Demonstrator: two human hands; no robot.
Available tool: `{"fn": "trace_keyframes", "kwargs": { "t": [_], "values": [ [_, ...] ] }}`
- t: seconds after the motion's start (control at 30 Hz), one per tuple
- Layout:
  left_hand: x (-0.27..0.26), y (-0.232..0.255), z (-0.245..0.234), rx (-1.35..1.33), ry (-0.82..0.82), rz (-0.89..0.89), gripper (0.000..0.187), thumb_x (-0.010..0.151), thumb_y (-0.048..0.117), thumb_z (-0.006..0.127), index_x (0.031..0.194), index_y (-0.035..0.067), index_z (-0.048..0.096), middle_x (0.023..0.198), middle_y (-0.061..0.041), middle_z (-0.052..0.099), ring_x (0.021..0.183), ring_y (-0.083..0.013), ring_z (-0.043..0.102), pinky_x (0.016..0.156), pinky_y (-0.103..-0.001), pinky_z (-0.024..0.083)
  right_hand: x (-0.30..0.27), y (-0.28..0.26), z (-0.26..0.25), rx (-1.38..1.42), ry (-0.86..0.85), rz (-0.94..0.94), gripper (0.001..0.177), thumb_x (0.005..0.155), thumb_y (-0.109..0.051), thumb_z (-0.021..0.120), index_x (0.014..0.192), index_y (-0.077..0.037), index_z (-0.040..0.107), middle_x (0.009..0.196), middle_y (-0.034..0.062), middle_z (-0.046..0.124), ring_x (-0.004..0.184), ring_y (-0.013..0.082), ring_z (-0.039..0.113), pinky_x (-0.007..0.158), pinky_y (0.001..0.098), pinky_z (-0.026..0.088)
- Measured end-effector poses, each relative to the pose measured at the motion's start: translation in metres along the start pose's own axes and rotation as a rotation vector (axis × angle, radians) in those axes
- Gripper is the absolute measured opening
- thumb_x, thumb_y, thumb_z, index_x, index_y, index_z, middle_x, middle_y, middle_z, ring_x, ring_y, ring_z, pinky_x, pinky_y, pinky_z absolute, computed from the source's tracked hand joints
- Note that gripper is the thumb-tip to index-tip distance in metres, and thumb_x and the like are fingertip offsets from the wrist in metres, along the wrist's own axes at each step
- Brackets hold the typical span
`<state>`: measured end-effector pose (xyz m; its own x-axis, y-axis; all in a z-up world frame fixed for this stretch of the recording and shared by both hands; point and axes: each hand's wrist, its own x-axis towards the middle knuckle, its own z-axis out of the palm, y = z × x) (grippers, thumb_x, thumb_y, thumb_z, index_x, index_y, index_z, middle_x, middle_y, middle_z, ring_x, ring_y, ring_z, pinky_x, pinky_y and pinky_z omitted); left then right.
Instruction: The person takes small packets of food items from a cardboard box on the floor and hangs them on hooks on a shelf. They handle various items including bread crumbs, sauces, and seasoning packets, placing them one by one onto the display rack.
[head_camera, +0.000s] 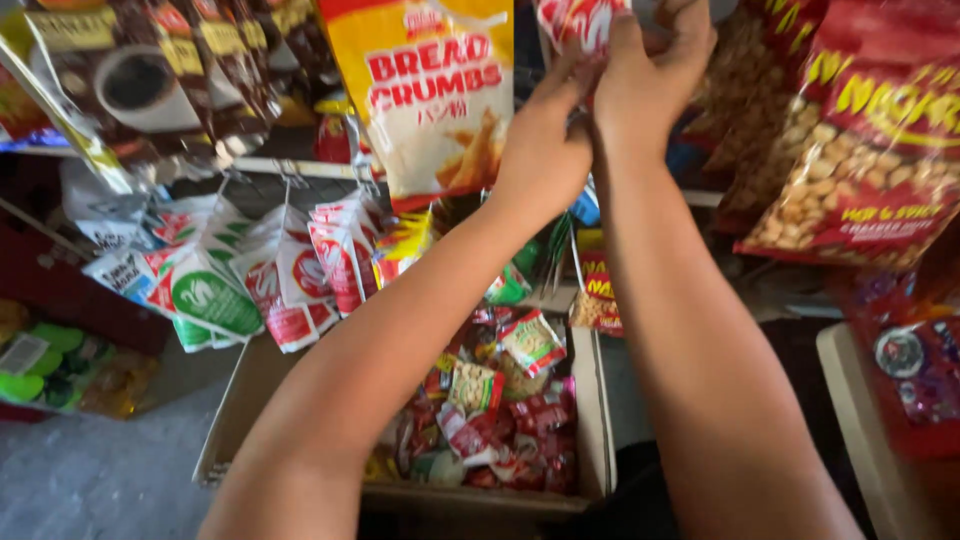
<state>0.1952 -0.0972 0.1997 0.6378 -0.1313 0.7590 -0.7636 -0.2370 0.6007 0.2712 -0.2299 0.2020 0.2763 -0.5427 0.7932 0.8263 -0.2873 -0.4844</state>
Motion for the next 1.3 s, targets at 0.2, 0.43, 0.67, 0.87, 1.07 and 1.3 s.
{"fn": "trace_keyframes", "kwargs": {
  "t": [0.2, 0.43, 0.67, 0.87, 1.07, 1.3],
  "values": [
    [-0.103, 0.028, -0.042, -0.246, -0.238, -0.169, 0.043, 0.089, -0.005, 0.052, 0.129, 0.001, 0.065, 0.115, -0.021, 0.074, 0.11, -0.0297, 0.077, 0.094, -0.035, 0.058, -0.104, -0.139, -0.042, 0.176, -0.302, 0.229, 0.009, 0.113, 0.009, 0.064, 0.117, 0.001, 0.062, 0.104, 0.0016, 0.062, 0.092, 0.0072, 0.057, 0.083, 0.0216, 0.046],
    [-0.235, -0.003, -0.067, -0.263, -0.331, -0.352, 0.02, 0.093, 0.001, 0.063, 0.112, 0.0, 0.066, 0.097, -0.019, 0.073, 0.086, -0.0169, 0.072, 0.076, -0.034, 0.056, -0.231, -0.154, -0.101, -0.045, -0.528, 0.47, 0.007, 0.108, 0.002, 0.063, 0.115, 0.0, 0.063, 0.11, 0.001, 0.062, 0.092, 0.0062, 0.058, 0.084, 0.02, 0.048],
    [-0.38, -0.117, -0.049, 0.102, -0.729, -0.874, 0.023, 0.092, 0.022, 0.069, 0.108, 0.006, 0.072, 0.088, -0.021, 0.072, 0.08, -0.0317, 0.07, 0.074, -0.045, 0.054, -0.388, -0.065, -0.182, -0.267, -0.775, 0.721, 0.006, 0.099, -0.003, 0.065, 0.104, -0.003, 0.068, 0.101, 0.0069, 0.074, 0.095, 0.016, 0.07, 0.087, 0.0296, 0.055],
    [-0.457, -0.159, -0.046, 0.501, -1.102, -0.881, 0.067, 0.084, 0.013, 0.064, 0.147, 0.031, 0.048, 0.147, -0.022, 0.043, 0.12, -0.0444, 0.057, 0.093, -0.053, 0.053, -0.485, -0.04, -0.238, -0.502, -1.152, 0.952, 0.022, 0.092, -0.013, 0.069, 0.113, -0.01, 0.072, 0.105, 0.0137, 0.074, 0.095, 0.0312, 0.073, 0.083, 0.0382, 0.055],
    [-0.491, -0.175, -0.042, 0.478, -1.09, -0.739, 0.071, 0.078, 0.018, 0.071, 0.145, 0.034, 0.052, 0.16, -0.014, 0.026, 0.145, -0.0423, 0.03, 0.1, -0.059, 0.046, -0.496, -0.038, -0.253, -0.426, -1.38, 0.832, 0.049, 0.068, -0.009, 0.078, 0.117, -0.009, 0.07, 0.115, 0.0192, 0.068, 0.105, 0.0365, 0.065, 0.088, 0.0428, 0.054],
    [-0.498, -0.181, -0.041, 0.464, -0.721, -0.363, 0.017, 0.084, 0.025, 0.071, 0.097, 0.019, 0.079, 0.123, -0.003, 0.072, 0.123, -0.0278, 0.063, 0.097, -0.05, 0.053, -0.511, -0.02, -0.27, -0.381, -1.231, 1.096, 0.042, 0.078, -0.01, 0.076, 0.12, -0.01, 0.07, 0.104, 0.0115, 0.076, 0.093, 0.0225, 0.075, 0.083, 0.0351, 0.058]
  ]
}}
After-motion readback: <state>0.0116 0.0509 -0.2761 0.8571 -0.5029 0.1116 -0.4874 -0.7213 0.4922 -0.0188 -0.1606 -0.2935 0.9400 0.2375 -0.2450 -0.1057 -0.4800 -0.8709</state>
